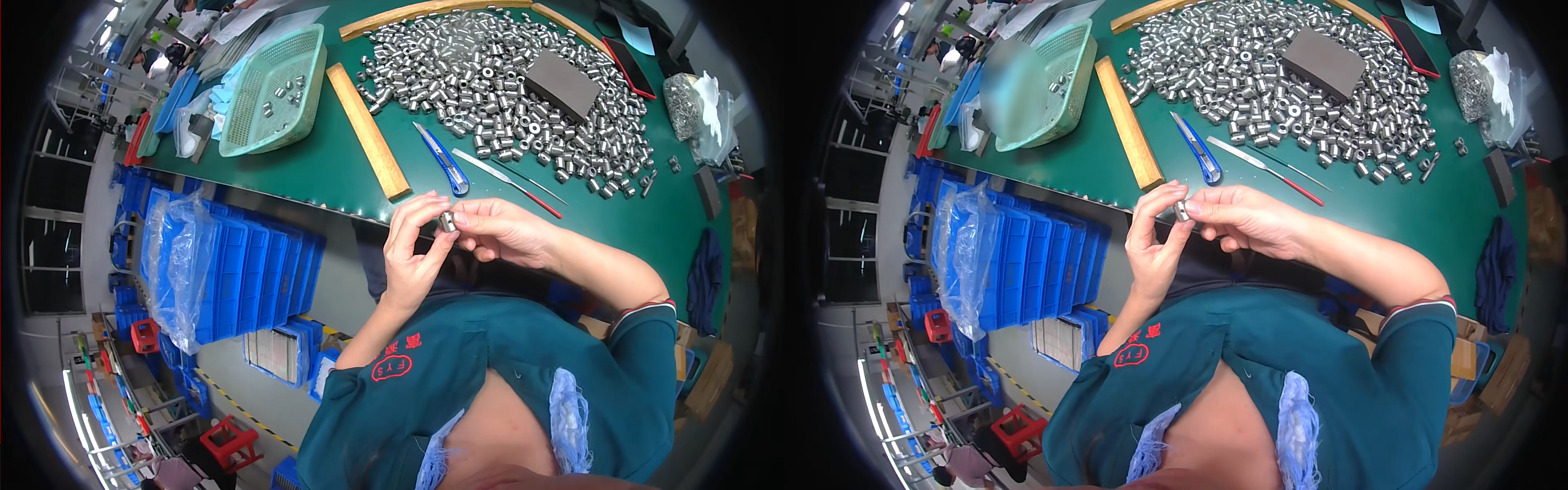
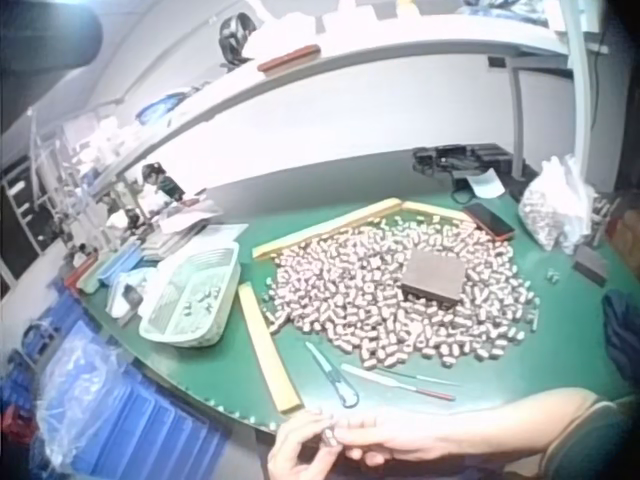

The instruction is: The person processes metal components by turning them by hand, scraping their holes with a metal pick, and smoothing them against an abrasive block.

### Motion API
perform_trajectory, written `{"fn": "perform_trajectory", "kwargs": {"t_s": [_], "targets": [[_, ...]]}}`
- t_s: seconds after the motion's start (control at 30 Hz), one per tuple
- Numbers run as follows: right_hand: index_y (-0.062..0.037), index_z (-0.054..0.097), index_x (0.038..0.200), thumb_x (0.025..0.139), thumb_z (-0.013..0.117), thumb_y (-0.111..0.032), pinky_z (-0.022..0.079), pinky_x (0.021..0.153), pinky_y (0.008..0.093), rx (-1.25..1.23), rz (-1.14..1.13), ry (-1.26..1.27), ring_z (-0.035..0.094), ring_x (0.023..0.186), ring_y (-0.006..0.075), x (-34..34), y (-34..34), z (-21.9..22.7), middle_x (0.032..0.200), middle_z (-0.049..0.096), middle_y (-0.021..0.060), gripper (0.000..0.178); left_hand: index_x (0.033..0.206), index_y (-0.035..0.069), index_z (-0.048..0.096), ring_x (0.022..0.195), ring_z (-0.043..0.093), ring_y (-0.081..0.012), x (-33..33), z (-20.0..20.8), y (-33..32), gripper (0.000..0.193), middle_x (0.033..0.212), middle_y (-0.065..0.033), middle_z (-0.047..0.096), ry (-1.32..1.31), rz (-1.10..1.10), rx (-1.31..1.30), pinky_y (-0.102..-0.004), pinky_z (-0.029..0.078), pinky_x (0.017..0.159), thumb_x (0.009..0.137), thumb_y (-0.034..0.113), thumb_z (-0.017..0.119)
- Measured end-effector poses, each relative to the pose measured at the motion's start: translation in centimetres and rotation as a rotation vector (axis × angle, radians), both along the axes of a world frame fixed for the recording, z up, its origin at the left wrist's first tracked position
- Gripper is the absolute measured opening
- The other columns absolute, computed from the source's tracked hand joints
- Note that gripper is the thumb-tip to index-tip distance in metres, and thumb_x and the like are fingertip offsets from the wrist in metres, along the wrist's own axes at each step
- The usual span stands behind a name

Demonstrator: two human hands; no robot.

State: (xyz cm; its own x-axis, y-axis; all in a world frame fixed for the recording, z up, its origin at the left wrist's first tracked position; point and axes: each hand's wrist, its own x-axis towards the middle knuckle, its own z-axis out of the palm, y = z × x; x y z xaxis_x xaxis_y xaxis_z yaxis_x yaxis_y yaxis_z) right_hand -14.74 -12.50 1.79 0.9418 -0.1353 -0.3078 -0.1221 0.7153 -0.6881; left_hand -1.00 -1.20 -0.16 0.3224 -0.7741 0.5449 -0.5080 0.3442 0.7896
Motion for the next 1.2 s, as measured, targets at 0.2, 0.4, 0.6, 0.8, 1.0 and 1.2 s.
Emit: {"fn": "perform_trajectory", "kwargs": {"t_s": [0.2,0.4,0.6,0.8,1.0,1.2], "targets": [[-0.0099,0.059,0.099,0.09,0.061,-0.032,0.037,0.048,0.0118,0.005,0.012,0.036,0.048,0.068,-0.0021,0.0,0.0,0.1,0.085,0.055,-0.0078,0.024,0.104,0.002,0.061,0.107,0.056,-0.0281,-0.1,0.0,0.1,0.03,0.106,-0.0104,0.062,0.026,-0.008,0.019,-0.0379,0.044,0.093,0.075,0.004,0.07],[-0.0066,0.059,0.104,0.093,0.056,-0.027,0.038,0.05,0.0137,0.051,-0.001,0.046,0.047,0.068,0.0009,0.1,0.0,0.0,0.087,0.055,-0.0043,0.024,0.103,0.003,0.061,0.105,0.056,-0.0294,0.2,0.4,0.0,0.031,0.105,-0.0107,0.062,-0.116,0.051,-0.016,-0.0388,0.044,0.092,0.073,0.003,0.071],[-0.01,0.06,0.105,0.091,0.058,-0.033,0.038,0.051,0.0127,0.065,0.028,0.039,0.049,0.07,-0.0014,0.1,0.0,0.0,0.088,0.056,-0.0085,0.027,0.101,0.003,0.061,0.104,0.057,-0.0301,0.3,0.8,0.1,0.032,0.105,-0.0098,0.062,-0.22,0.095,-0.033,-0.0392,0.043,0.091,0.071,0.004,0.072],[-0.0045,0.058,0.11,0.093,0.056,-0.029,0.04,0.052,0.0139,0.025,0.001,0.014,0.049,0.068,0.0006,0.0,0.0,-0.2,0.096,0.059,-0.0017,0.03,0.102,0.004,0.061,0.104,0.057,-0.0296,0.1,0.9,0.0,0.034,0.104,-0.009,0.062,-0.265,0.103,-0.047,-0.0386,0.042,0.09,0.07,0.004,0.072],[-0.0091,0.059,0.107,0.09,0.059,-0.036,0.038,0.051,0.0126,0.023,0.043,0.027,0.048,0.069,-0.0016,0.0,0.1,0.3,0.089,0.056,-0.0091,0.032,0.103,0.001,0.06,0.107,0.056,-0.0302,0.3,0.7,0.1,0.033,0.104,-0.0118,0.062,-0.264,0.078,-0.036,-0.0394,0.043,0.093,0.072,0.003,0.071],[-0.004,0.059,0.11,0.093,0.055,-0.032,0.041,0.052,0.0146,0.015,0.006,-0.011,0.05,0.069,0.0003,0.1,0.0,-0.4,0.097,0.061,-0.0011,0.034,0.101,0.004,0.062,0.104,0.057,-0.0291,0.1,1.0,-0.1,0.033,0.103,-0.0084,0.063,-0.257,0.096,-0.044,-0.0378,0.042,0.09,0.069,0.005,0.072]]}}
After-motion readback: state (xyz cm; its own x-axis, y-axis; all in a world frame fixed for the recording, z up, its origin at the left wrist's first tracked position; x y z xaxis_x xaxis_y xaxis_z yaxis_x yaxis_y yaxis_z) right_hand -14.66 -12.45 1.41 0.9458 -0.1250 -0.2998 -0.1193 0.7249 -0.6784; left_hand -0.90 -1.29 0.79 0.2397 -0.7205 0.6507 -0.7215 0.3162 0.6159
